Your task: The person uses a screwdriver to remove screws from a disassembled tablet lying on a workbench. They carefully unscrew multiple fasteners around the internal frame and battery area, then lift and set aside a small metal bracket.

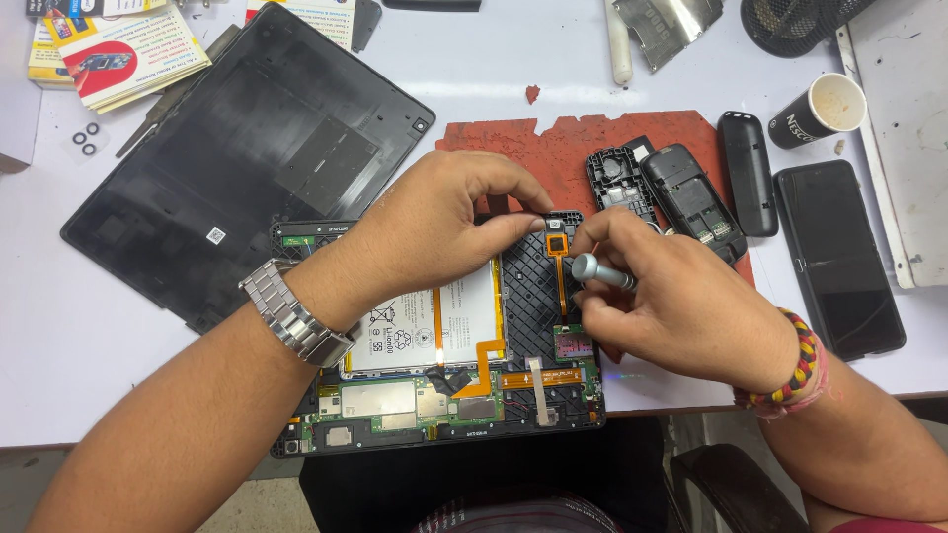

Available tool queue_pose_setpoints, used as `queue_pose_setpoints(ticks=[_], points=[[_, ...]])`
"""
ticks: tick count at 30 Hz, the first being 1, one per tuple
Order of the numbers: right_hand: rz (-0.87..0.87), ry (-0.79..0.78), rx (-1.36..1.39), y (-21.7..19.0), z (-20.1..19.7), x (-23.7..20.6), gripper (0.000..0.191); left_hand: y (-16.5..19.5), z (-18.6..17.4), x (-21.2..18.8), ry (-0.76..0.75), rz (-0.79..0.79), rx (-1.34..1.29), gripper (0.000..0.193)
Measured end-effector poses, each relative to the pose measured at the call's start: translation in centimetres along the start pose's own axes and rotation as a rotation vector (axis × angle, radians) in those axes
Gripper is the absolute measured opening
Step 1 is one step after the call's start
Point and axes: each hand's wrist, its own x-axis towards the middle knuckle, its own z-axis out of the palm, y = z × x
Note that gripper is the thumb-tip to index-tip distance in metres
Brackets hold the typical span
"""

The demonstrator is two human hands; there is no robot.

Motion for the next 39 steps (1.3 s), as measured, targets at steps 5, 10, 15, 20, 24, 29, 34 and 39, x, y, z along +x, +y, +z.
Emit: queue_pose_setpoints(ticks=[5,10,15,20,24,29,34,39], points=[[-0.13,0.035,-0.065,0.5,0.2,0.1,0.04,-0.1,0.1,0.1,-0.018,0.041,-0.011,0.015],[-0.175,0.071,-0.148,1.0,0.3,0.2,0.04,-0.2,0.2,-0.2,-0.043,0.023,-0.043,0.016],[-0.347,0.134,-0.141,1.3,0.5,0.4,0.049,-0.2,0.2,-0.1,-0.049,0.02,-0.044,0.016],[-0.294,0.221,-0.139,1.0,0.9,0.2,0.03,-0.3,0.2,-0.1,-0.045,0.04,-0.066,0.016],[-0.022,0.126,-0.019,0.4,0.7,-0.3,0.016,-0.3,0.2,-0.1,-0.055,0.029,-0.107,0.016],[-0.089,0.168,0.011,0.0,0.6,-0.3,0.012,-0.2,0.1,-0.1,-0.089,0.014,-0.133,0.02],[-0.188,0.21,0.018,0.6,0.8,-0.5,0.008,0.0,0.1,-0.2,-0.127,-0.007,-0.081,0.02],[-0.297,0.256,-0.001,1.0,1.0,-0.5,0.01,0.0,0.1,-0.2,-0.142,0.001,-0.071,0.02]])
